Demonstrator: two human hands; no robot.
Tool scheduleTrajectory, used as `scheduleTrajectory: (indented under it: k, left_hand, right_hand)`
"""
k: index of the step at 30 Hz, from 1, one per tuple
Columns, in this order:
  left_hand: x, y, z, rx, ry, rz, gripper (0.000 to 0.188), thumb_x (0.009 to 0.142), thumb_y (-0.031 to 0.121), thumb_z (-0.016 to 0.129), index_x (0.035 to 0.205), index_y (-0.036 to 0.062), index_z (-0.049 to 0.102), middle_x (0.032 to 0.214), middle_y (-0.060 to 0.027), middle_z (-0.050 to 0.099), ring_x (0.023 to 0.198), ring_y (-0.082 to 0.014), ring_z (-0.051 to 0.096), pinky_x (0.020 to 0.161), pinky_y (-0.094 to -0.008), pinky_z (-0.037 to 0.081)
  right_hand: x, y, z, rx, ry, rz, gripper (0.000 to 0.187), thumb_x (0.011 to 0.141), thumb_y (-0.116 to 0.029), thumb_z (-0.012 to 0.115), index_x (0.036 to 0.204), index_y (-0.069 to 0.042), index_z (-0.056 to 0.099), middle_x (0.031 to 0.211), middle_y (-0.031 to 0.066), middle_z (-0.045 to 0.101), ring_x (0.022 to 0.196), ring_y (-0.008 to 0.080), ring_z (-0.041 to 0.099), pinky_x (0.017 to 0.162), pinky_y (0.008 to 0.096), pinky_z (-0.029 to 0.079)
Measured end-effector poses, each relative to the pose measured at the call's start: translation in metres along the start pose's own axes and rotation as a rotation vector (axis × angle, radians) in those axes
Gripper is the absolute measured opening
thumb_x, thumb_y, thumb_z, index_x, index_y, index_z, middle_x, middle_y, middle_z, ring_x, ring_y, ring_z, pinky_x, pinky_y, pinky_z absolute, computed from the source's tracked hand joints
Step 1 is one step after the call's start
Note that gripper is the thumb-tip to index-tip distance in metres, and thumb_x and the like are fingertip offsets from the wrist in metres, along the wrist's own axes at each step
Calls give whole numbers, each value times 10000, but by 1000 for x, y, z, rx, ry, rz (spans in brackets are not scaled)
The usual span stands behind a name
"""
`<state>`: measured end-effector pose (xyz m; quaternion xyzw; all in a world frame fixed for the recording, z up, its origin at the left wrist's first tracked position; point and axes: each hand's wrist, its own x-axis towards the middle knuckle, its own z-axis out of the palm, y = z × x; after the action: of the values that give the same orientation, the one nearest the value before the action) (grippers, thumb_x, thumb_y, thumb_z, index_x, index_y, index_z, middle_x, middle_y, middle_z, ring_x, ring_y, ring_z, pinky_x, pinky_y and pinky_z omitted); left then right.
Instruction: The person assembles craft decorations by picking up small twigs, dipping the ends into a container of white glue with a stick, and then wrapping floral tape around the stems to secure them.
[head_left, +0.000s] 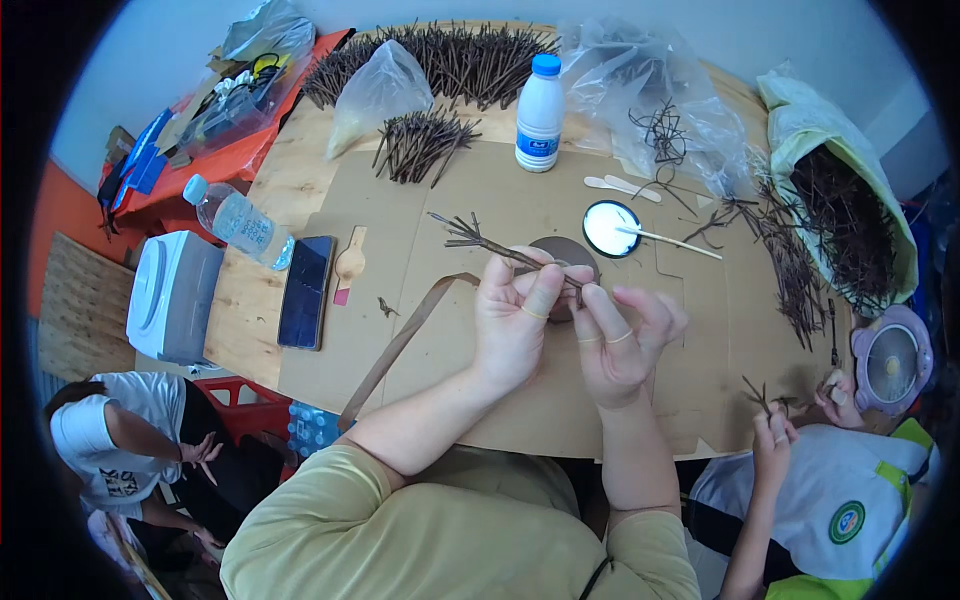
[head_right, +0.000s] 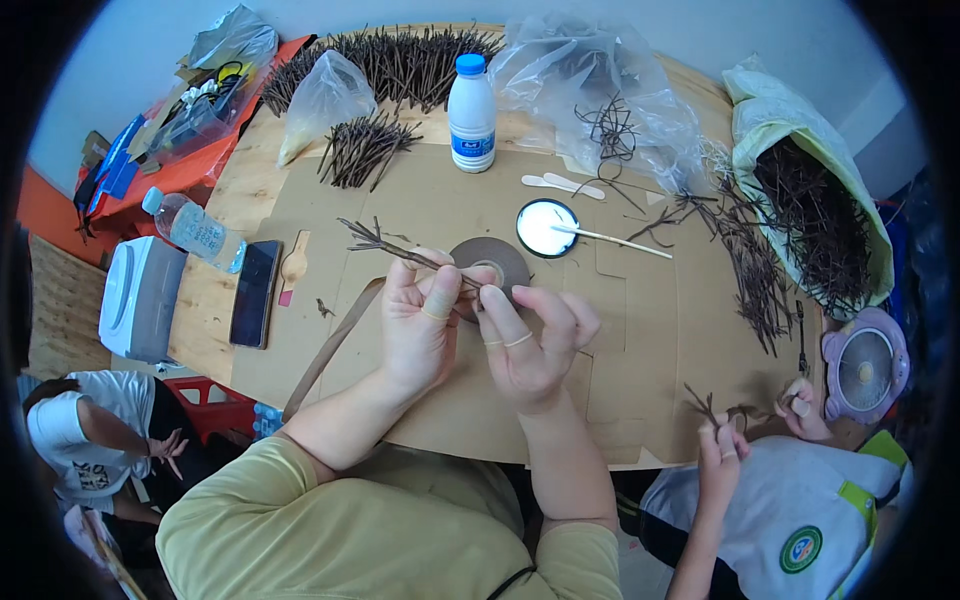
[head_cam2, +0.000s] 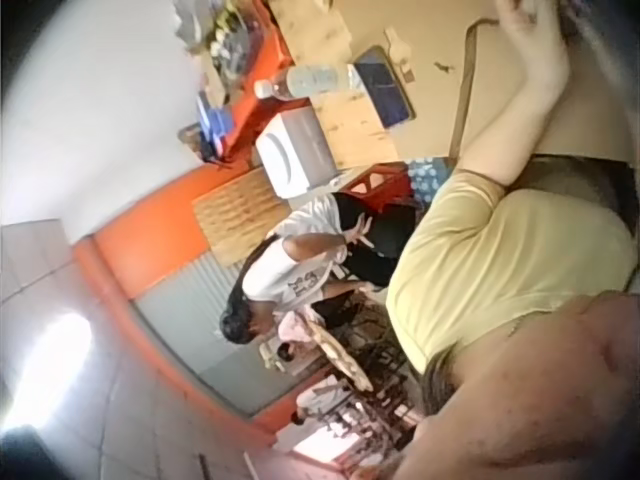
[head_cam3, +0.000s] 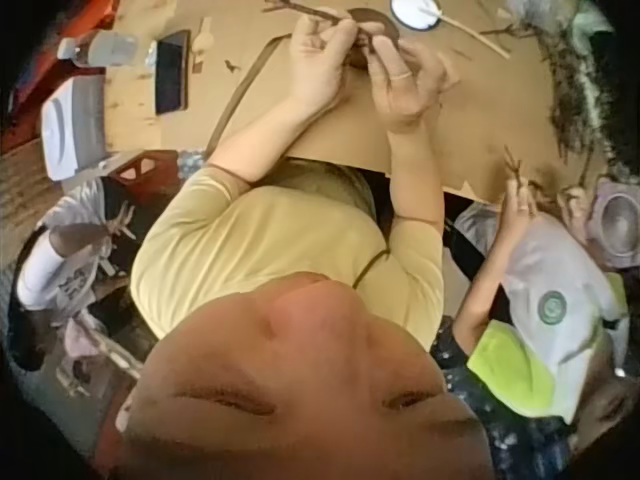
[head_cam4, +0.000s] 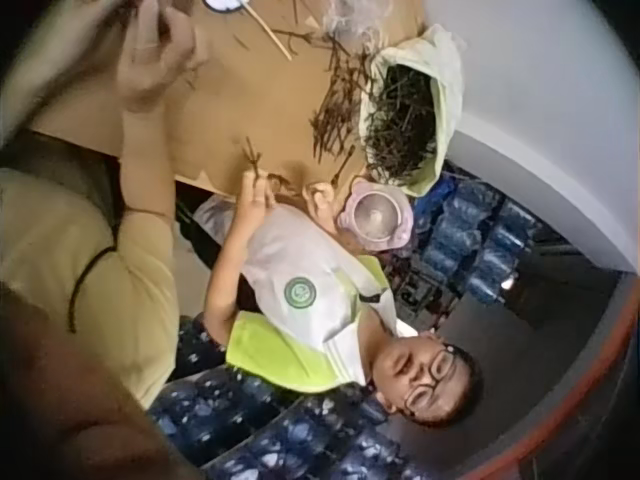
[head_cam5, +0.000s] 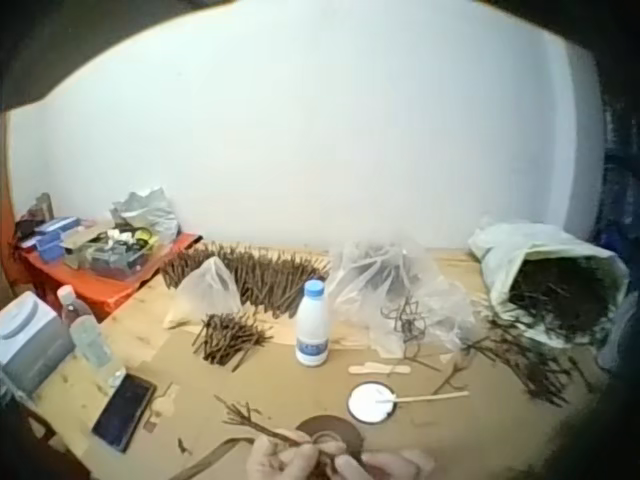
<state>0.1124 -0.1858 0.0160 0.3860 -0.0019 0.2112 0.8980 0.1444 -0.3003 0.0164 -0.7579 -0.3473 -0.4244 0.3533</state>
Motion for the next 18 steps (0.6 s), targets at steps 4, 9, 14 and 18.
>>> scheduleTrajectory:
  k: [4,9,14,18]
  left_hand:
    - [-1,-5,7,34,16,-53,163,895,47,511,1037,74,436,933,-129,638,807,-146,612,737,-261,497]
    - [0,-5,-1,74,-27,-151,150,862,16,550,983,62,473,905,-97,623,804,-138,610,743,-261,496]
    - [6,-1,-9,166,-37,-108,127,845,2,575,947,22,502,884,-76,621,815,-112,605,733,-219,486]
    - [20,-5,-25,280,51,45,127,839,4,582,931,41,501,898,-103,637,796,-122,615,735,-244,497]
  right_hand:
    - [-5,7,-3,1,34,27,304,630,-85,742,922,-141,679,931,2,539,877,212,425,748,310,347]
    - [-3,5,-6,-52,-16,3,272,655,-52,705,911,-135,674,914,-2,547,863,211,433,749,313,347]
    - [0,15,0,53,-171,39,302,702,-78,687,993,-147,648,1002,34,542,949,251,434,834,347,347]
    - [13,41,-7,150,-366,407,388,710,-165,713,1083,-128,613,1201,115,433,1151,320,320,962,404,290]
